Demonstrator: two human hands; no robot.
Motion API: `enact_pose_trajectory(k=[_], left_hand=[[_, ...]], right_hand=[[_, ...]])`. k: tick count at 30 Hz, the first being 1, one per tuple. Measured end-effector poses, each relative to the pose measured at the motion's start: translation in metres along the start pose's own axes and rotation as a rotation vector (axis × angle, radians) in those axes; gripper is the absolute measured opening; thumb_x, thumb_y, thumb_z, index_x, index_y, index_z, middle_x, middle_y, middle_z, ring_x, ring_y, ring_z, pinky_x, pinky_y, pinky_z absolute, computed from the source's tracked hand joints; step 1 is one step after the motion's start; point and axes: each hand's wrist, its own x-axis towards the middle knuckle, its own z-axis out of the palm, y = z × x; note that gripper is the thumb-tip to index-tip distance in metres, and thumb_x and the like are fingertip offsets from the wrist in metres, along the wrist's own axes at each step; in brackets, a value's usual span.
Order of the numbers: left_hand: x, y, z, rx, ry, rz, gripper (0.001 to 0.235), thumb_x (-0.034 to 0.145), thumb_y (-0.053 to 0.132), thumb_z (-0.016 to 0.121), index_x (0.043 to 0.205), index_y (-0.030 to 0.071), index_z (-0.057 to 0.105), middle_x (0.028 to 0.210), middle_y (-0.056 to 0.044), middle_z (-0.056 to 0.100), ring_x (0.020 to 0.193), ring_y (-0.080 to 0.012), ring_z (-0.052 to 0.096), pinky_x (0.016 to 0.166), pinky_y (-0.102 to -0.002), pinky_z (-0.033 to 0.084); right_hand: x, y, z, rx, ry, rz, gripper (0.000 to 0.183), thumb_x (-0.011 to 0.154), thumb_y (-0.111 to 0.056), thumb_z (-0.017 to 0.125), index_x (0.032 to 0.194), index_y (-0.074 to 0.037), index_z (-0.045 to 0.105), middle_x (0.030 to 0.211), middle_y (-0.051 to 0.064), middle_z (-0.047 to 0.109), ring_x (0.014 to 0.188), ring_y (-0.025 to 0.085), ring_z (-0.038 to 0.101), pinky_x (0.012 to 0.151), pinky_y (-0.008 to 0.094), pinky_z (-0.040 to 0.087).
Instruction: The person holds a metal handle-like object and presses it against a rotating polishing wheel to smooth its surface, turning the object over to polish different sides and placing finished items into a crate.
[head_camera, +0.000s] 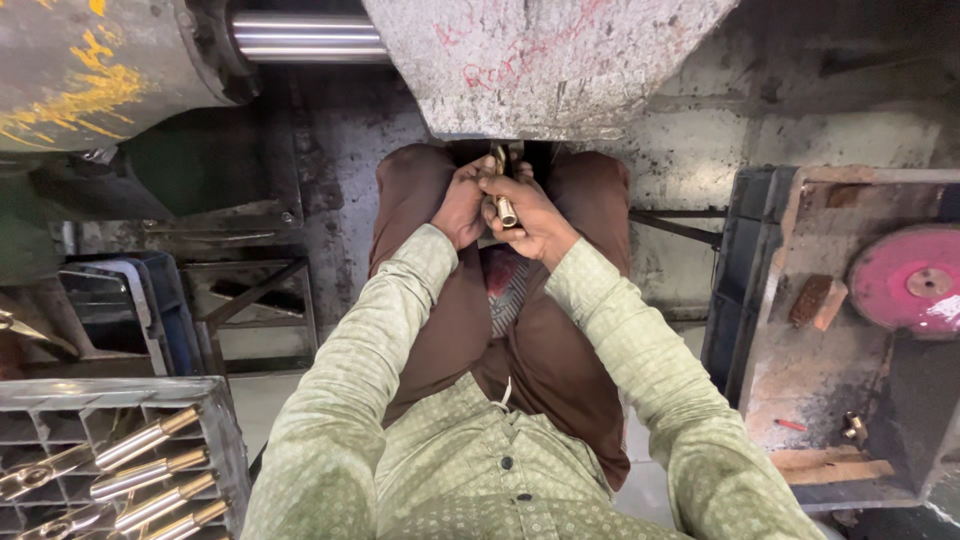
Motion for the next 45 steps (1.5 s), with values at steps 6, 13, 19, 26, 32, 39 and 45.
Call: enact_pose_trajectory(k=[6,13,19,26,32,39,45], left_hand=[[0.014,-0.009,-0.028,0.022,-0.018,0.0,0.021,0.108,0.019,0.05,0.104,0.003,0.064,0.104,-0.014,0.071,0.087,-0.0237,0.071,0.077,-0.038,0.063],[0.035,0.002,-0.04,0.194,-0.12,-0.014,0.027,0.117,0.024,0.053,0.103,0.005,0.066,0.085,-0.009,0.068,0.062,-0.0189,0.064,0.052,-0.034,0.056],[-0.101,0.008,0.029,0.382,-0.404,-0.229,0.039,0.106,0.028,0.052,0.131,-0.001,0.057,0.124,-0.016,0.072,0.106,-0.025,0.072,0.092,-0.037,0.062],[-0.215,0.017,0.106,0.52,-0.67,-0.12,0.053,0.11,0.028,0.056,0.152,-0.003,0.048,0.126,-0.018,0.071,0.118,-0.0261,0.07,0.102,-0.038,0.058],[-0.234,0.017,0.124,0.544,-0.666,-0.072,0.052,0.111,0.026,0.053,0.153,-0.004,0.048,0.125,-0.019,0.072,0.118,-0.0258,0.07,0.105,-0.037,0.058],[-0.239,0.019,0.133,0.492,-0.656,-0.112,0.052,0.11,0.023,0.053,0.153,-0.005,0.047,0.124,-0.02,0.071,0.117,-0.026,0.07,0.105,-0.037,0.057],[-0.222,0.024,0.117,0.578,-0.634,-0.054,0.049,0.11,0.024,0.051,0.15,-0.004,0.05,0.124,-0.019,0.073,0.113,-0.0248,0.07,0.096,-0.035,0.059]], right_hand=[[0.01,0.003,-0.01,-0.001,0.022,-0.004,0.007,0.098,-0.016,0.067,0.098,-0.011,0.061,0.064,0.005,0.059,0.046,0.012,0.058,0.029,0.021,0.029],[0.001,0.0,0.002,0.116,-0.026,0.074,0.011,0.098,-0.018,0.066,0.092,-0.011,0.059,0.061,0.007,0.06,0.044,0.014,0.058,0.029,0.022,0.032],[-0.124,0.099,0.044,-0.451,0.033,-0.468,0.017,0.1,-0.014,0.065,0.1,-0.004,0.053,0.067,0.008,0.066,0.049,0.016,0.066,0.038,0.024,0.045],[-0.214,0.145,0.085,-0.643,0.135,-0.556,0.021,0.096,-0.008,0.069,0.104,0.0,0.052,0.072,0.006,0.067,0.057,0.012,0.068,0.043,0.023,0.051],[-0.227,0.147,0.082,-0.657,0.056,-0.648,0.023,0.097,-0.006,0.07,0.109,0.001,0.051,0.077,0.006,0.067,0.06,0.012,0.068,0.053,0.024,0.056],[-0.234,0.143,0.089,-0.652,0.071,-0.598,0.028,0.095,-0.008,0.07,0.112,0.001,0.05,0.077,0.007,0.068,0.059,0.013,0.069,0.051,0.024,0.056],[-0.229,0.123,0.086,-0.663,-0.059,-0.52,0.036,0.095,-0.012,0.07,0.116,-0.001,0.043,0.08,0.007,0.068,0.063,0.013,0.07,0.049,0.022,0.054]])
